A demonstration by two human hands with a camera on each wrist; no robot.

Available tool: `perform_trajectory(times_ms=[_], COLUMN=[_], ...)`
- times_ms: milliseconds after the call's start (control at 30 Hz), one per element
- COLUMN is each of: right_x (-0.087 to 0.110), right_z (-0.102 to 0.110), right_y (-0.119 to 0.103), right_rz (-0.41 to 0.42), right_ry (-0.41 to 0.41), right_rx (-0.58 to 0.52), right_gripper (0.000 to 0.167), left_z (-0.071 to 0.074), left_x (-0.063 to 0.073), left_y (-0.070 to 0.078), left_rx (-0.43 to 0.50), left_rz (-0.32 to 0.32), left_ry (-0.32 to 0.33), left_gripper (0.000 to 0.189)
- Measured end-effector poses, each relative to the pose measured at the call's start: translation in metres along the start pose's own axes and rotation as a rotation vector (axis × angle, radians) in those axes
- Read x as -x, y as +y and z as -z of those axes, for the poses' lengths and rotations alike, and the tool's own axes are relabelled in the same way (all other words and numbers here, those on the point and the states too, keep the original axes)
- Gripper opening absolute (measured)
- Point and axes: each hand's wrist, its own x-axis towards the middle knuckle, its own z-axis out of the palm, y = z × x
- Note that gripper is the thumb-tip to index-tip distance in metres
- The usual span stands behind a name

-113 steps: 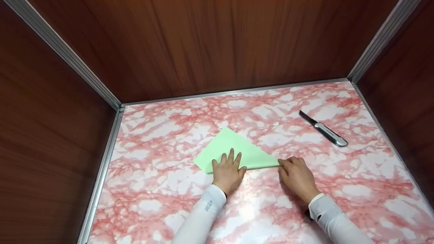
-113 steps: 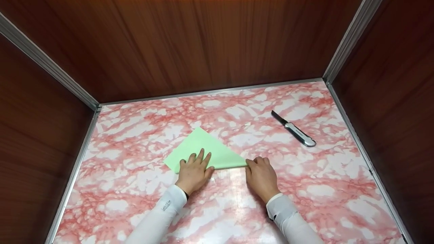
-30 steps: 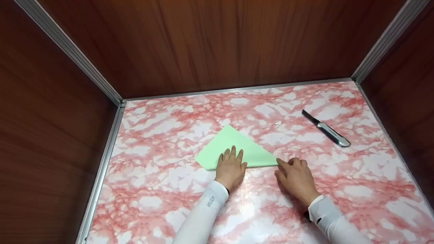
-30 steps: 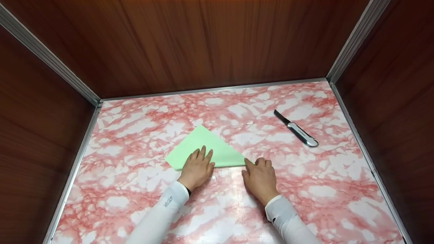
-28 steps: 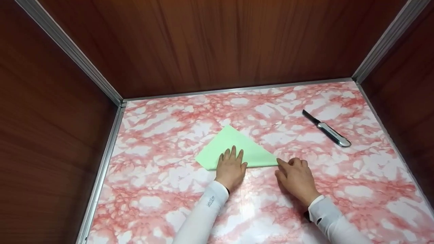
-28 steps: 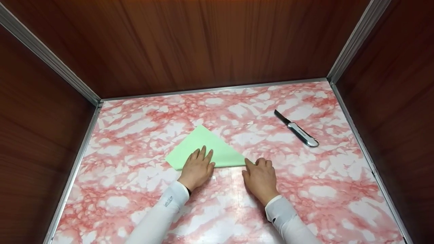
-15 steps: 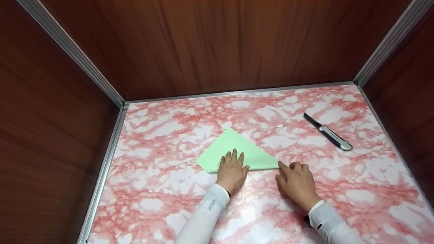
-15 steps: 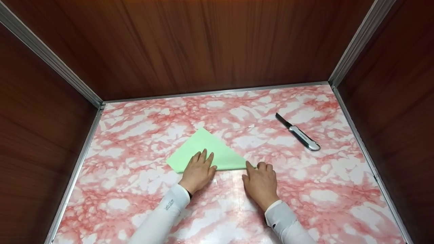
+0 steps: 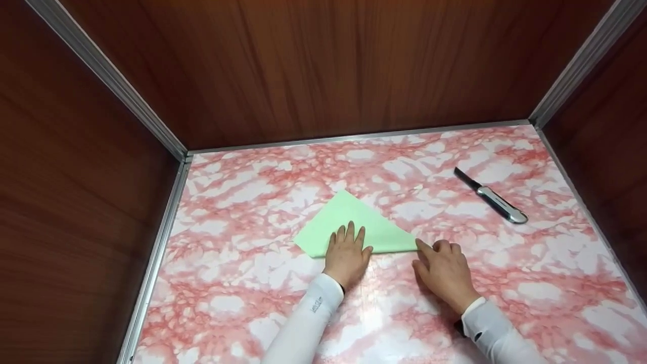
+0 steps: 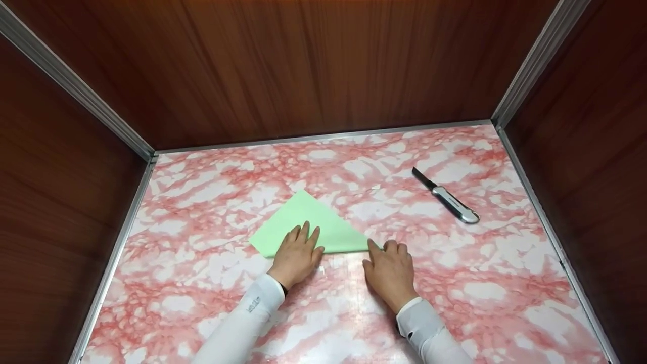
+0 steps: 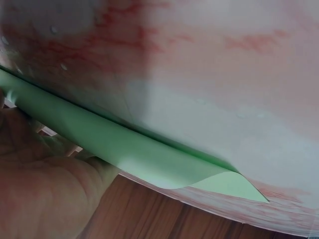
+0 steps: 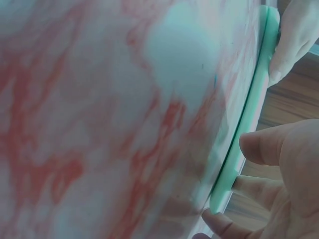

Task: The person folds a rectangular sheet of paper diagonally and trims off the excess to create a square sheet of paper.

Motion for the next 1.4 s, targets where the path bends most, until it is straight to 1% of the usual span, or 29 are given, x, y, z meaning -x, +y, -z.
perform_trajectory(times_ms=[233,433,633,733,1200,1400], right_x=[0.0014,0.0009,0.0013,0.0012,0.0007,0.0016], right_z=[-0.002,-0.002,-0.0024,-0.0018,-0.0026,-0.0022], right_y=[0.0019,0.0023,0.001,0.0009,0.006,0.0053], right_rz=[-0.007,-0.005,-0.017,-0.013,0.003,0.004], right_ry=[-0.02,-0.014,-0.015,-0.014,-0.015,-0.012], right_rx=[-0.025,-0.03,-0.034,-0.036,-0.039,-0.055], right_gripper=[0.054,0.053,0.053,0.053,0.053,0.053], left_z=[-0.001,0.0008,-0.001,-0.0013,0.0021,0.0029], left_x=[0.0003,-0.0008,0.0002,-0.0001,-0.002,-0.0011], left_y=[0.0007,0.0006,-0.0005,-0.0009,0.0002,0.0003], left_rx=[-0.004,0.026,0.015,0.01,0.022,-0.003], left_rz=[0.013,0.004,-0.024,-0.028,-0.013,-0.01], left_ry=[-0.009,0.014,0.044,0.052,0.02,-0.001], left_gripper=[0.062,0.061,0.06,0.06,0.061,0.061])
